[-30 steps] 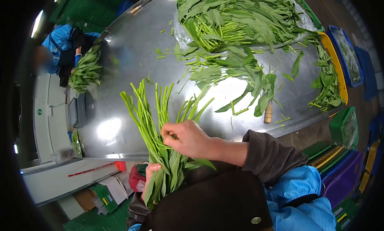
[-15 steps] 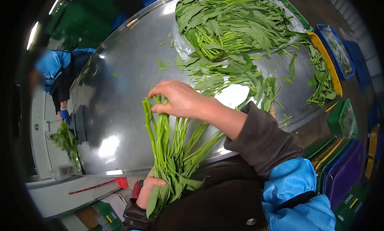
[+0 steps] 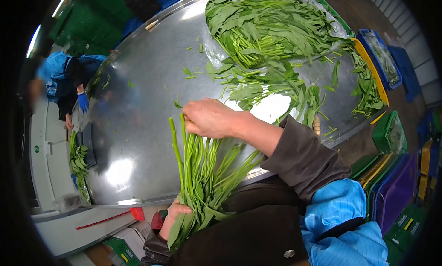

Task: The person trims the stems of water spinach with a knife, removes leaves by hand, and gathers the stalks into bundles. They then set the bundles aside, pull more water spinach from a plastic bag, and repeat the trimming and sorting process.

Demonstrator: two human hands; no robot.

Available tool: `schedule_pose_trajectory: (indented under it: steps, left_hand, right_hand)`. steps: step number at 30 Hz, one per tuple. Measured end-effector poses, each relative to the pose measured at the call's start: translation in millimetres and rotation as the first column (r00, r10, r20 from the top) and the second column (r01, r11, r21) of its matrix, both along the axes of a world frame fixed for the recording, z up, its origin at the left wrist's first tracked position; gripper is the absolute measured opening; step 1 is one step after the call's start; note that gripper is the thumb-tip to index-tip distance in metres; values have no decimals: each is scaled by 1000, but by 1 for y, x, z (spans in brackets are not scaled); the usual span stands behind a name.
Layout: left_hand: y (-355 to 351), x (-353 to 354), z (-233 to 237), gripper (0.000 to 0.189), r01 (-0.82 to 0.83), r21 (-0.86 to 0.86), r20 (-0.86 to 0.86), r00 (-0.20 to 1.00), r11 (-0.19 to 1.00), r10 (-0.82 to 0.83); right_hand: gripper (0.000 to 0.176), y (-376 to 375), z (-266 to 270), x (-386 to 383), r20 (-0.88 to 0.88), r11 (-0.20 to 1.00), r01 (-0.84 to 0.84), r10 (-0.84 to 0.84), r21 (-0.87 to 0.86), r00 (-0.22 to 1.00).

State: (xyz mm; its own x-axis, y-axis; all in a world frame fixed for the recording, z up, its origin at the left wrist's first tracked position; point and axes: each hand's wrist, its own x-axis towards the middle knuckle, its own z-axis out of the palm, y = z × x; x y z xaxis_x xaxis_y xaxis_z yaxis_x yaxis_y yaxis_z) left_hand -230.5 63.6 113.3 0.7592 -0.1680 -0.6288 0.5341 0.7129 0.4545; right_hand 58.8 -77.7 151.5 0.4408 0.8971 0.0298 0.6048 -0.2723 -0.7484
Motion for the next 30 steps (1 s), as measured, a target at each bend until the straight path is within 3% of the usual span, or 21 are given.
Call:
schedule_pose_trajectory:
  steps: [3,5,7,8,9,10,12,14,16,17,21,25,27,30]
  left_hand:
    - [2,-4,-2,78,-8,-27,-11,1000,1000,7]
    - [3,-4,-4,78,-9,-30,-8,1000,999,8]
    - [11,-10,-11,77,0,-38,24,1000,999,1]
    - [14,-14,-14,77,6,-44,56,998,999,-4]
    - [15,-16,-12,77,-1,-46,58,998,999,4]
    - [15,-18,-7,76,-33,-54,46,998,998,36]
    - [21,-21,-4,76,-62,-57,37,997,996,64]
    - [24,-24,-5,73,-43,-9,65,997,999,43]
    - [25,-26,-4,72,-41,-8,53,998,999,41]
    - [26,-28,-3,71,-40,-8,42,998,999,41]
    - [33,-37,-2,68,-60,-39,63,996,997,63]
    - [31,-40,0,67,-86,-24,64,994,996,88]
    - [32,-40,0,67,-91,-19,63,994,996,92]
    - [32,-34,7,68,-52,5,47,998,999,52]
  right_hand:
    - [25,7,-11,-10,52,990,111,-115,83,992]
    - [24,13,-24,-8,-298,920,336,-269,201,916]
    - [21,7,-29,16,-308,763,394,-265,512,914]
    - [21,-4,-28,32,-530,643,551,-254,532,809]
    - [27,-5,-31,46,-929,354,862,63,363,365]
    - [36,-13,-30,53,-981,365,912,24,187,191]
    - [45,-3,-45,37,-931,679,734,-281,-19,235]
    - [50,3,-45,7,-819,947,321,-176,10,546]
    - [41,14,-26,-17,-457,976,196,-217,-93,863]
    - [28,15,-9,-25,-656,972,226,-207,-57,726]
    - [19,19,-28,-22,-796,983,165,-35,82,604]
    - [17,23,-35,-28,-777,970,176,21,169,629]
    - [16,28,-30,-32,-694,972,227,-121,62,710]
    - [20,34,-32,-34,-659,944,320,-188,85,728]
